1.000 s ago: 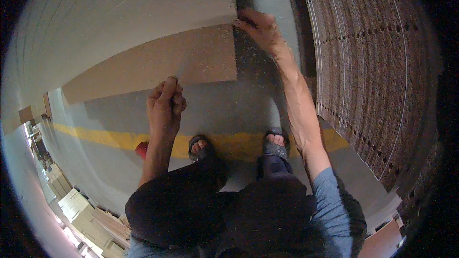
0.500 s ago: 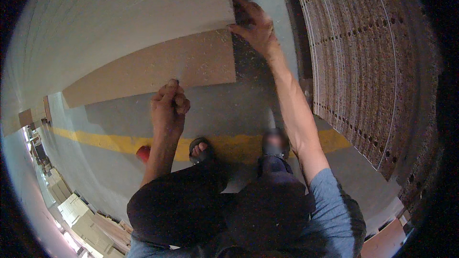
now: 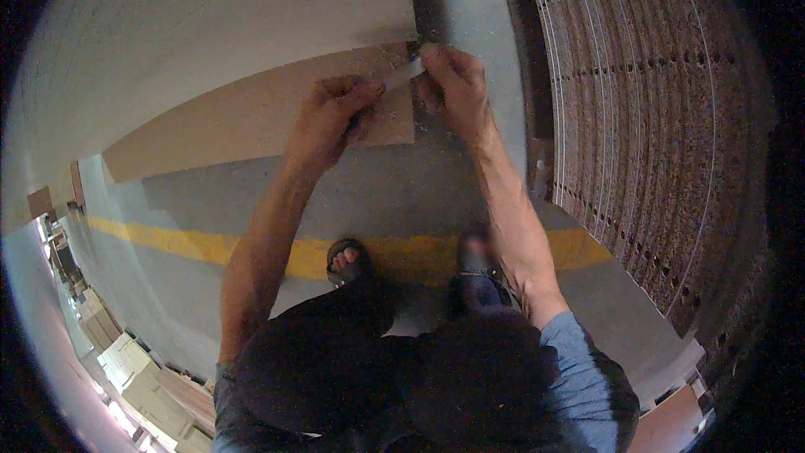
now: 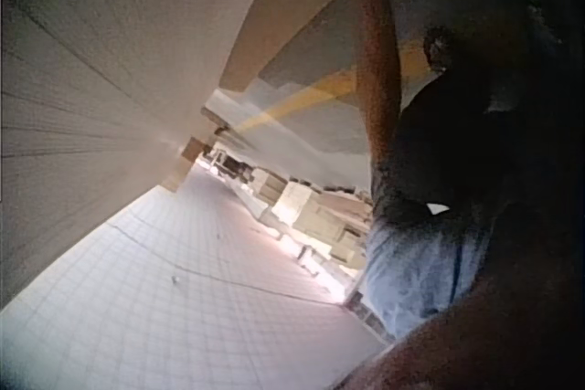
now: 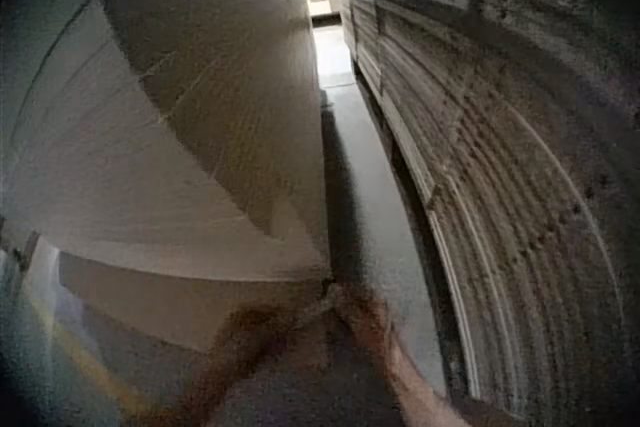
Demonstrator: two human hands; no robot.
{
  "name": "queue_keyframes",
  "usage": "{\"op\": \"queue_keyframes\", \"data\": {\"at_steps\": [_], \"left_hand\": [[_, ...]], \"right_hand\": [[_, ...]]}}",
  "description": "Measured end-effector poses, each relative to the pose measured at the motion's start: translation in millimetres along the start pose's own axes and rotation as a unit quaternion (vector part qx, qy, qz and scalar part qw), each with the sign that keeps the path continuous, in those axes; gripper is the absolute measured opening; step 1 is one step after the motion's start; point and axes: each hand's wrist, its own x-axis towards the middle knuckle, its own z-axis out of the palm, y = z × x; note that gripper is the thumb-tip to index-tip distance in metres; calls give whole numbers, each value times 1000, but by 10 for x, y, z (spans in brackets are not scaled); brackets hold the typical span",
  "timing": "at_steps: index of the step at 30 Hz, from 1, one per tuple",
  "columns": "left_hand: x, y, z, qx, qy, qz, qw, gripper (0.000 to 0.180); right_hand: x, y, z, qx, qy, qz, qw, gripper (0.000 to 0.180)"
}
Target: The person peels and applies a thin white strip to the edge of a stack of large white panels and then uses a small blade to scrape the edges and corners of the panels while kneeling on the floor.
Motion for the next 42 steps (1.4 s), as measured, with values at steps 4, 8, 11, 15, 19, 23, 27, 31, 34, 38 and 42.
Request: {"op": "queue_keyframes", "data": {"at_steps": [4, 8, 11, 15, 19, 23, 27, 31, 34, 38, 42], "left_hand": [[278, 89, -52, 54, -43, 14, 998, 25], [442, 170, 27, 25, -9, 29, 999, 23], [604, 3, -77, 41, -37, 21, 998, 22], [573, 86, -10, 51, -69, 38, 996, 22], [475, 155, 10, 113, -16, 32, 993, 20], [665, 139, -36, 83, -50, 29, 995, 22], [669, 138, 110, 128, -36, 42, 990, 23], [485, 209, 177, 77, -25, -34, 996, 22], [589, 131, 99, 100, -34, 54, 993, 25], [635, 53, 163, 91, -11, -26, 995, 24], [720, 31, 20, 134, -37, -21, 990, 21]], "right_hand": [[100, -409, 89, 68, -12, 0, 998, 30], [275, -395, 117, 62, 32, -17, 997, 30], [255, -192, 182, 90, 57, 25, 994, 31], [251, 46, 157, 155, 57, 53, 985, 30], [214, -265, 187, 231, 68, 34, 970, 30], [330, -22, 283, 157, 122, -5, 980, 30], [307, 124, 204, 194, 84, 111, 971, 30], [391, -230, 101, 210, 65, 97, 971, 30], [471, -114, 109, 255, 48, 77, 963, 31], [509, 144, 232, 249, 131, 158, 946, 31], [409, -64, 140, 184, 95, 82, 975, 30]]}}
